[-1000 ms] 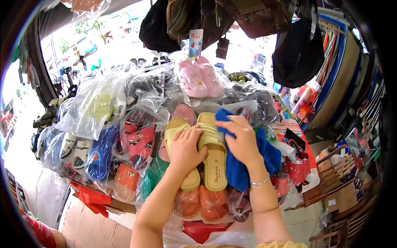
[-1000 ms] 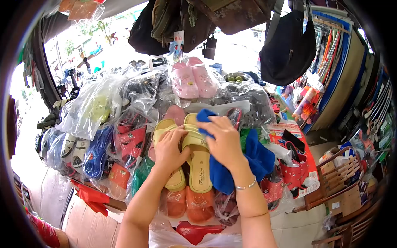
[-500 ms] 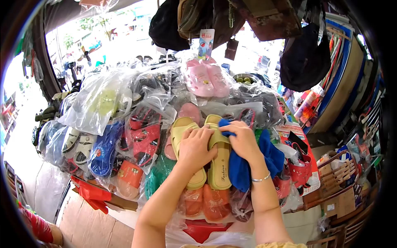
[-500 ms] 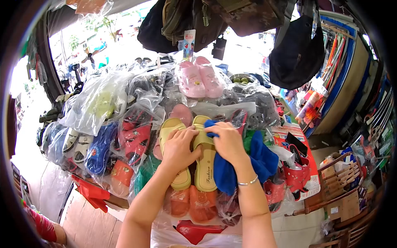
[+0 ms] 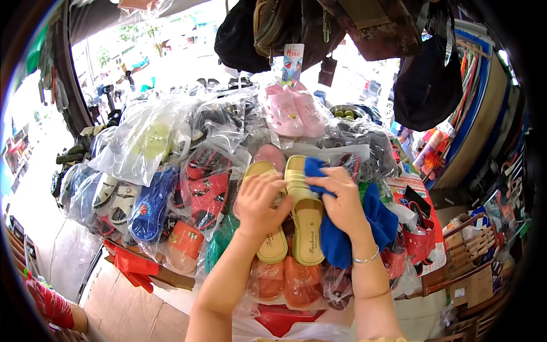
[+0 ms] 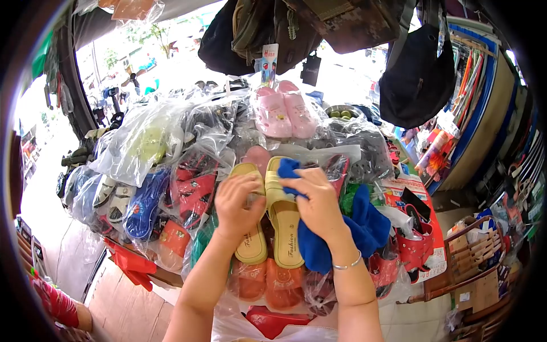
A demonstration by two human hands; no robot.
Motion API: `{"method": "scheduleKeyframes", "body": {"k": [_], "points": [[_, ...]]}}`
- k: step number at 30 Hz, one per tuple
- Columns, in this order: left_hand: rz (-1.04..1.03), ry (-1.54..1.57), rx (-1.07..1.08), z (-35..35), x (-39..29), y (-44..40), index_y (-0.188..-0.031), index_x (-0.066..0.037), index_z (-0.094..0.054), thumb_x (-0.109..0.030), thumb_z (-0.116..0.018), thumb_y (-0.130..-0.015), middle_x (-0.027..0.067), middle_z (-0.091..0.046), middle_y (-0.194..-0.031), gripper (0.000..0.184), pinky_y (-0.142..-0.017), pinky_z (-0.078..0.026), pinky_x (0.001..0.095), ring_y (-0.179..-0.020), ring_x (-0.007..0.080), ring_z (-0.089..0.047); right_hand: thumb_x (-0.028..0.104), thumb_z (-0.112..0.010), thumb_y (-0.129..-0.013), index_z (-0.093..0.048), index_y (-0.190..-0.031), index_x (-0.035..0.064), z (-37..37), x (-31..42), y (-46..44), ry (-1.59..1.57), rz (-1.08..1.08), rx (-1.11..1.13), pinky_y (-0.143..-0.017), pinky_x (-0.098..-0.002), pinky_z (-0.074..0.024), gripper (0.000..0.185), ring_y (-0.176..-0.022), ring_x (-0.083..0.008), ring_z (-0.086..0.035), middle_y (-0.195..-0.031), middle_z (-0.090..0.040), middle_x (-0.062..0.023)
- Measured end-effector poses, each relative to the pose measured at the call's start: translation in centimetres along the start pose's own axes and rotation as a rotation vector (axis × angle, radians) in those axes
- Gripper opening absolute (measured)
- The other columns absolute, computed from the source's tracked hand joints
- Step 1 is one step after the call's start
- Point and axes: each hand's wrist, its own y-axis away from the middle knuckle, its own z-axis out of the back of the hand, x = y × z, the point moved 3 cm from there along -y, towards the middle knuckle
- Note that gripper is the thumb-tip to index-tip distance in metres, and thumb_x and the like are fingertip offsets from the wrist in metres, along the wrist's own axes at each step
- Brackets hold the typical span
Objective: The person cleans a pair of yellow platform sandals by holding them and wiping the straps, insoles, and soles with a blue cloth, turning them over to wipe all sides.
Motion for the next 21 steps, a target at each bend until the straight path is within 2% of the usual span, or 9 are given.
{"method": "scheduleKeyframes", "body": {"k": [2,4,6,9,11,12,16,18,21], "points": [[0.035,-0.018,-0.072,0.7,1.1,0.1,-0.099,-0.004,-0.069,-0.02,-0.071,-0.086,0.0116,-0.071,-0.101,0.021,-0.091,-0.05,0.0401,-0.097,0.0266,-0.068,-0.007,-0.054,-0.072,-0.075,-0.105,0.0072,-1.0,-1.1,0.1,0.003,0.002,0.105,-0.097,-0.0433,-0.0481,0.041,-0.105,-0.0374,-0.06,-0.108,-0.068,-0.0199],[0.793,0.522,-0.023,-0.5,4.9,2.2,-0.104,-0.002,-0.068,-0.019,-0.066,-0.092,0.0092,-0.071,-0.099,0.021,-0.088,-0.051,0.0344,-0.095,0.0177,-0.066,-0.007,-0.052,-0.071,-0.074,-0.104,0.0045,-1.1,-4.1,0.5,0.153,-0.231,0.192,-0.1,-0.042,-0.0458,0.042,-0.108,-0.0375,-0.061,-0.107,-0.068,-0.0213],[0.877,0.804,-0.121,-0.7,7.7,3.3,-0.111,0.005,-0.065,-0.017,-0.051,-0.102,0.0094,-0.07,-0.102,0.028,-0.086,-0.05,0.0293,-0.094,0.0117,-0.064,-0.008,-0.053,-0.071,-0.074,-0.104,0.0042,-0.5,-3.9,0.5,0.196,-0.228,0.132,-0.099,-0.0418,-0.0463,0.041,-0.106,-0.0375,-0.061,-0.106,-0.068,-0.0211],[0.838,0.731,-0.09,-1.6,8.2,3.5,-0.117,0.004,-0.065,-0.019,-0.055,-0.1,0.0102,-0.069,-0.108,0.03,-0.088,-0.049,0.0282,-0.097,0.0152,-0.063,-0.012,-0.055,-0.07,-0.074,-0.103,0.0072,-0.3,1.5,-0.3,0.142,0.058,-0.136,-0.092,-0.0445,-0.0499,0.043,-0.103,-0.0372,-0.061,-0.104,-0.067,-0.0183],[0.767,0.511,0.098,-2.6,8.3,4.1,-0.118,0.001,-0.065,-0.018,-0.061,-0.095,0.0162,-0.067,-0.116,0.03,-0.094,-0.048,0.0344,-0.107,0.0236,-0.063,-0.008,-0.058,-0.07,-0.073,-0.103,0.0071,-2.6,2.4,-0.2,0.172,0.141,0.006,-0.095,-0.0445,-0.0477,0.039,-0.105,-0.0349,-0.06,-0.104,-0.066,-0.0159],[0.678,0.46,0.047,-3.7,9.1,5.0,-0.119,-0.002,-0.065,-0.019,-0.063,-0.092,0.0187,-0.065,-0.119,0.032,-0.099,-0.045,0.0391,-0.113,0.0299,-0.06,-0.007,-0.059,-0.07,-0.073,-0.102,0.0065,-3.8,2.0,0.0,0.195,0.136,0.116,-0.097,-0.0444,-0.0466,0.037,-0.108,-0.0345,-0.059,-0.106,-0.066,-0.0158],[0.69,0.481,0.046,-4.3,8.7,5.4,-0.116,-0.004,-0.067,-0.02,-0.064,-0.091,0.0169,-0.065,-0.119,0.03,-0.103,-0.043,0.0413,-0.116,0.0324,-0.058,-0.005,-0.059,-0.07,-0.073,-0.1,0.0048,-2.9,0.4,0.2,0.304,0.029,0.003,-0.092,-0.0468,-0.0466,0.035,-0.103,-0.0373,-0.058,-0.102,-0.065,-0.018],[0.657,0.378,0.071,-3.6,7.9,4.8,-0.119,-0.004,-0.065,-0.02,-0.064,-0.09,0.0171,-0.063,-0.123,0.033,-0.104,-0.042,0.0415,-0.118,0.0323,-0.057,-0.005,-0.059,-0.073,-0.072,-0.103,0.005,-2.0,2.5,0.1,0.389,0.134,-0.103,-0.091,-0.0476,-0.0472,0.035,-0.102,-0.037,-0.058,-0.105,-0.064,-0.0163],[0.599,0.34,0.047,-3.3,7.5,4.3,-0.115,-0.003,-0.065,-0.02,-0.066,-0.086,0.0197,-0.062,-0.123,0.033,-0.105,-0.042,0.0417,-0.121,0.0356,-0.055,-0.007,-0.059,-0.071,-0.072,-0.104,0.0043,-4.7,4.9,1.2,0.078,0.194,0.165,-0.094,-0.0463,-0.0471,0.037,-0.106,-0.0386,-0.058,-0.106,-0.064,-0.0177]]}}
